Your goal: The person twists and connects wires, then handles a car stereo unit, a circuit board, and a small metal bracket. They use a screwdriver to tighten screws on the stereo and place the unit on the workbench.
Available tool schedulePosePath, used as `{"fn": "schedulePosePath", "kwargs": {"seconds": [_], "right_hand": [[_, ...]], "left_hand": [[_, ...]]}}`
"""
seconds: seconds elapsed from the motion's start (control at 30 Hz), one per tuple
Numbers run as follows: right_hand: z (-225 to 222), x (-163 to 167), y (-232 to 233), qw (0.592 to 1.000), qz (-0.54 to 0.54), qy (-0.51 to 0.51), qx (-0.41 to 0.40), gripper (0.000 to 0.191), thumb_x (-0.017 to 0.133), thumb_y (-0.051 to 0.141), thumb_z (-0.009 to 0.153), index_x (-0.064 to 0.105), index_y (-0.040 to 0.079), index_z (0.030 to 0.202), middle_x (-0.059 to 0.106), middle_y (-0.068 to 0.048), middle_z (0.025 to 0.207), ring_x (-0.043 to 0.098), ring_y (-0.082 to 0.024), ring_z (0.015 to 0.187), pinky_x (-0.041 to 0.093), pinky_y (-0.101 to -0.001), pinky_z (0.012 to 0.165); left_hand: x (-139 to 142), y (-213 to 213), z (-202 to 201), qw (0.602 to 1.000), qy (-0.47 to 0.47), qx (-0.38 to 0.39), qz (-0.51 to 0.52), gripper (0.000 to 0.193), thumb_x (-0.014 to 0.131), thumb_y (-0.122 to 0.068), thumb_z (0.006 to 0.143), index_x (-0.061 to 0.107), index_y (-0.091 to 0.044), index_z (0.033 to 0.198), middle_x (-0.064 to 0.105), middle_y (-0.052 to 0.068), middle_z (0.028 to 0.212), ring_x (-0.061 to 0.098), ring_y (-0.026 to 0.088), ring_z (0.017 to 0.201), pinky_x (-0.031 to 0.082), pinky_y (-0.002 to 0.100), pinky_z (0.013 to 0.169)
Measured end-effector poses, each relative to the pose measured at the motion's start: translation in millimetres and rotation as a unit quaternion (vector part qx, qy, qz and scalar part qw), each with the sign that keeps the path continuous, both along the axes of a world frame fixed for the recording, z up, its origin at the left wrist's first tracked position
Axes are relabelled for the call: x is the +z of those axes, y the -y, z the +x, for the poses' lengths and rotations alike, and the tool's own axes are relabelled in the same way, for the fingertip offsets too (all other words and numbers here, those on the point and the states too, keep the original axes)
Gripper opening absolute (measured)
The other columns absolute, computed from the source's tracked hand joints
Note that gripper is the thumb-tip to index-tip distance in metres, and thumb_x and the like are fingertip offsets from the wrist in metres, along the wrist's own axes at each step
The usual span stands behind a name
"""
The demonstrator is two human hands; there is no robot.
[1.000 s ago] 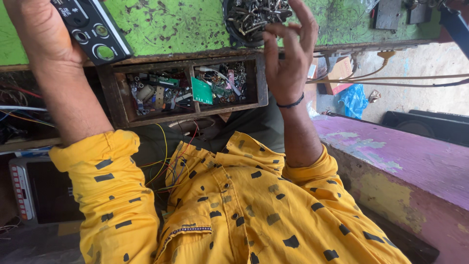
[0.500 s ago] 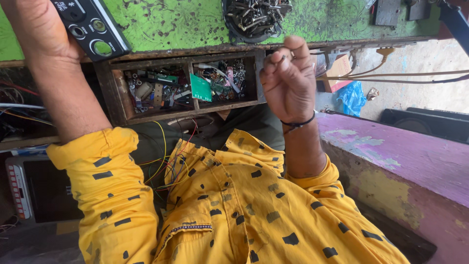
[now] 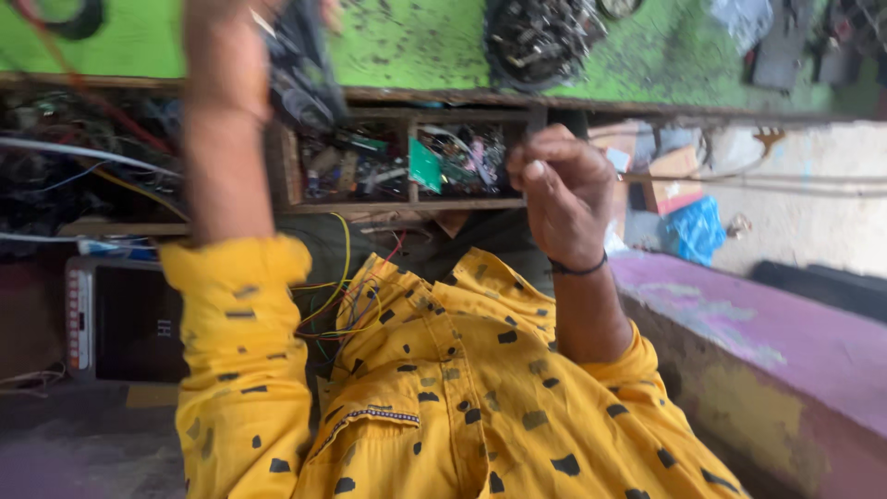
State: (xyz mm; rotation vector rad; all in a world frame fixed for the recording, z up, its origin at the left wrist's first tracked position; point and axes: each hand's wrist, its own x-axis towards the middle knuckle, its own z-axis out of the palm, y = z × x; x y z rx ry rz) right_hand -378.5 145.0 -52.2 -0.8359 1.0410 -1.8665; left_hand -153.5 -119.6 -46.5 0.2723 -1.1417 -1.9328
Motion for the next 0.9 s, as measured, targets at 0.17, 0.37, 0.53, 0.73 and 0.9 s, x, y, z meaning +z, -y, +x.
{"fn": "schedulePosePath", "kwargs": {"seconds": [0.17, 0.37, 0.53, 0.73, 0.9], "right_hand": [[21.0, 19.0, -0.5, 0.998, 0.037, 0.051, 0.004, 0.012, 0.068, 0.0, 0.103, 0.07, -0.001, 0.115, 0.071, -0.014, 0.106, 0.07, -0.02, 0.092, 0.056, -0.0292, 0.08], [42.8, 32.0, -2.2, 0.995, 0.034, -0.089, -0.037, 0.011, 0.067, -0.005, 0.103, 0.068, -0.001, 0.113, 0.072, -0.014, 0.108, 0.072, -0.018, 0.098, 0.059, -0.0269, 0.085], [56.4, 38.1, -1.3, 0.979, 0.102, -0.173, -0.037, 0.013, 0.069, -0.008, 0.102, 0.07, -0.003, 0.114, 0.073, -0.015, 0.11, 0.071, -0.015, 0.09, 0.059, -0.0252, 0.082], [64.2, 45.1, 0.5, 0.883, 0.083, -0.454, -0.087, 0.022, 0.079, -0.01, 0.092, 0.074, 0.001, 0.111, 0.067, -0.013, 0.127, 0.067, -0.019, 0.107, 0.058, -0.0267, 0.092], [65.8, 42.5, 1.7, 0.908, 0.069, -0.403, -0.088, 0.022, 0.08, -0.01, 0.091, 0.076, 0.002, 0.108, 0.064, -0.012, 0.131, 0.065, -0.017, 0.107, 0.058, -0.0274, 0.091]], "left_hand": [[9.6, -118.2, -3.6, 0.981, 0.162, 0.012, -0.104, 0.061, 0.078, -0.017, 0.1, 0.04, -0.009, 0.147, 0.06, 0.007, 0.118, 0.067, 0.016, 0.101, 0.068, 0.034, 0.081], [5.1, -186.8, -1.0, 0.992, 0.11, -0.024, 0.063, 0.06, 0.071, -0.008, 0.106, 0.034, -0.006, 0.153, 0.06, 0.004, 0.132, 0.06, 0.009, 0.12, 0.052, 0.025, 0.107], [6.8, -202.9, -3.9, 0.988, 0.133, -0.026, 0.072, 0.061, 0.071, -0.013, 0.106, 0.033, -0.005, 0.153, 0.06, 0.004, 0.13, 0.06, 0.008, 0.118, 0.052, 0.025, 0.103], [8.5, -212.1, -2.8, 0.979, 0.203, -0.006, 0.017, 0.062, 0.072, -0.018, 0.105, 0.034, -0.004, 0.151, 0.06, 0.005, 0.13, 0.059, 0.008, 0.116, 0.053, 0.025, 0.101], [13.2, -213.8, -3.8, 0.971, 0.238, 0.002, -0.006, 0.063, 0.074, -0.021, 0.103, 0.035, -0.004, 0.15, 0.06, 0.006, 0.127, 0.06, 0.011, 0.113, 0.053, 0.026, 0.098]]}}
